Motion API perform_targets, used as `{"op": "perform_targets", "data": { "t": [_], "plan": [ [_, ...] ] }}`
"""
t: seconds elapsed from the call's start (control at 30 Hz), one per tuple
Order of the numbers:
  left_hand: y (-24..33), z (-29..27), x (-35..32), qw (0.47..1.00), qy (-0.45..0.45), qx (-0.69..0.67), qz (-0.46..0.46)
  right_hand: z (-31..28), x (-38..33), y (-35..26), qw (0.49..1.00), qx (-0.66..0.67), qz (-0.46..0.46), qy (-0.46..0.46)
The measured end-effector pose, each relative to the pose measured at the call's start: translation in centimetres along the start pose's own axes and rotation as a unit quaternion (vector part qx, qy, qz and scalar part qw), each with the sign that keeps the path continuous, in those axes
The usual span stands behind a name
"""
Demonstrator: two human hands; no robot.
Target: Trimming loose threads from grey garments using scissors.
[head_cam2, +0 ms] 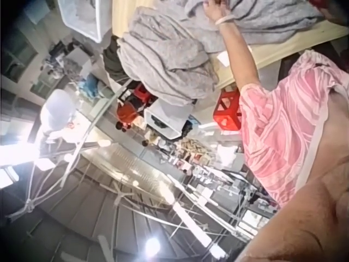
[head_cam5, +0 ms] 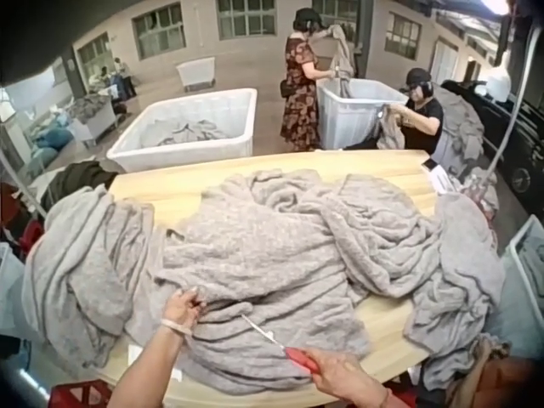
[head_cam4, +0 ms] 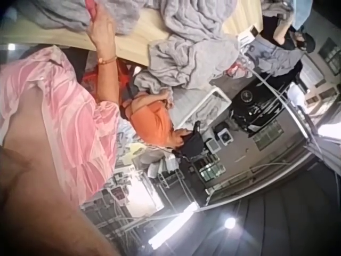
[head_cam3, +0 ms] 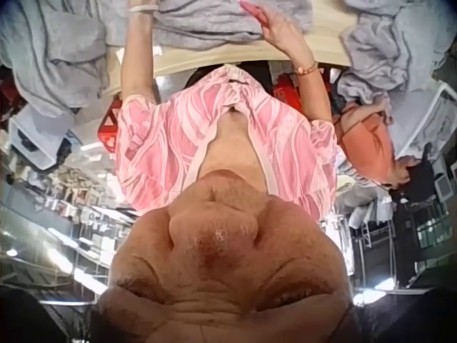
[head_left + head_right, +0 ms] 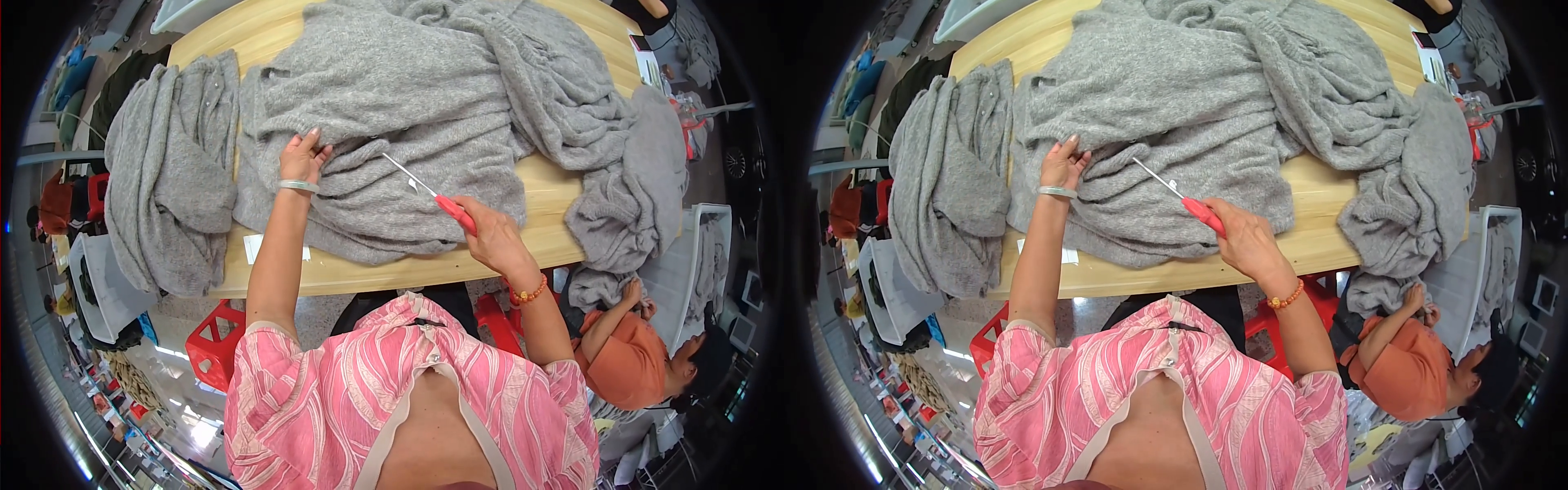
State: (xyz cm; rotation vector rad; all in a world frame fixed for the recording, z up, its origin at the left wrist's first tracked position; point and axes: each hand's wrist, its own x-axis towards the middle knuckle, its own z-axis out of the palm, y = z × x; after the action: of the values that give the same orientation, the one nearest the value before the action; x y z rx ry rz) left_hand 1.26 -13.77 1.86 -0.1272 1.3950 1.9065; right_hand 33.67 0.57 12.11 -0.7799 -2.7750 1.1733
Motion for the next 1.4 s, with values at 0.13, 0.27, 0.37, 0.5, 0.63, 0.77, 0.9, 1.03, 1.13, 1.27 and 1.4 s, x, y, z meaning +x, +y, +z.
{"op": "perform_targets", "data": {
  "t": [0.13, 0.27, 0.37, 0.5, 0.63, 0.77, 0.9, 1.03, 1.13, 1.27, 1.4],
  "plan": [
    [-0.2, -0.9, 0.6, 0.999, -0.031, 0.02, 0.028, 0.2, 2.3, -2.3, 0.997, -0.051, -0.001, -0.065],
    [-0.3, -2.2, 1.1, 0.998, -0.029, 0.024, 0.047, 0.8, 4.5, -4.2, 0.995, -0.058, -0.003, -0.079],
    [-0.5, -2.3, 1.2, 0.998, -0.052, 0.024, 0.027, 1.2, 5.6, -4.7, 0.995, -0.054, -0.026, -0.085],
    [0.0, -2.2, 1.1, 0.999, -0.018, -0.033, 0.013, 1.2, 5.9, -4.7, 0.994, -0.068, 0.007, -0.08],
    [-0.8, -0.6, 0.5, 0.996, -0.039, -0.062, 0.043, 1.9, 5.2, -3.1, 0.999, -0.008, -0.027, -0.031],
    [-1.9, 2.8, 0.0, 0.997, -0.052, -0.034, 0.035, 1.8, 4.6, -2.2, 1.0, -0.006, -0.014, -0.018],
    [-2.1, 3.6, 2.4, 0.989, -0.063, -0.132, -0.03, 1.4, 4.7, -2.0, 1.0, 0.004, -0.001, -0.011],
    [-2.6, 4.5, 3.3, 0.974, -0.045, -0.203, -0.086, 1.1, 5.1, -2.0, 1.0, 0.002, 0.01, 0.011],
    [-3.1, 5.1, 3.3, 0.978, -0.022, -0.195, -0.07, 0.4, 5.3, -2.3, 0.998, -0.032, 0.053, -0.025],
    [-3.1, 4.6, 3.3, 0.987, -0.007, -0.158, 0.002, -0.1, 5.2, -2.8, 0.995, -0.067, 0.052, -0.059],
    [-2.9, 4.6, 3.0, 0.985, 0.015, -0.173, -0.006, -0.3, 4.7, -2.3, 0.997, -0.038, 0.037, -0.051]
  ]
}}
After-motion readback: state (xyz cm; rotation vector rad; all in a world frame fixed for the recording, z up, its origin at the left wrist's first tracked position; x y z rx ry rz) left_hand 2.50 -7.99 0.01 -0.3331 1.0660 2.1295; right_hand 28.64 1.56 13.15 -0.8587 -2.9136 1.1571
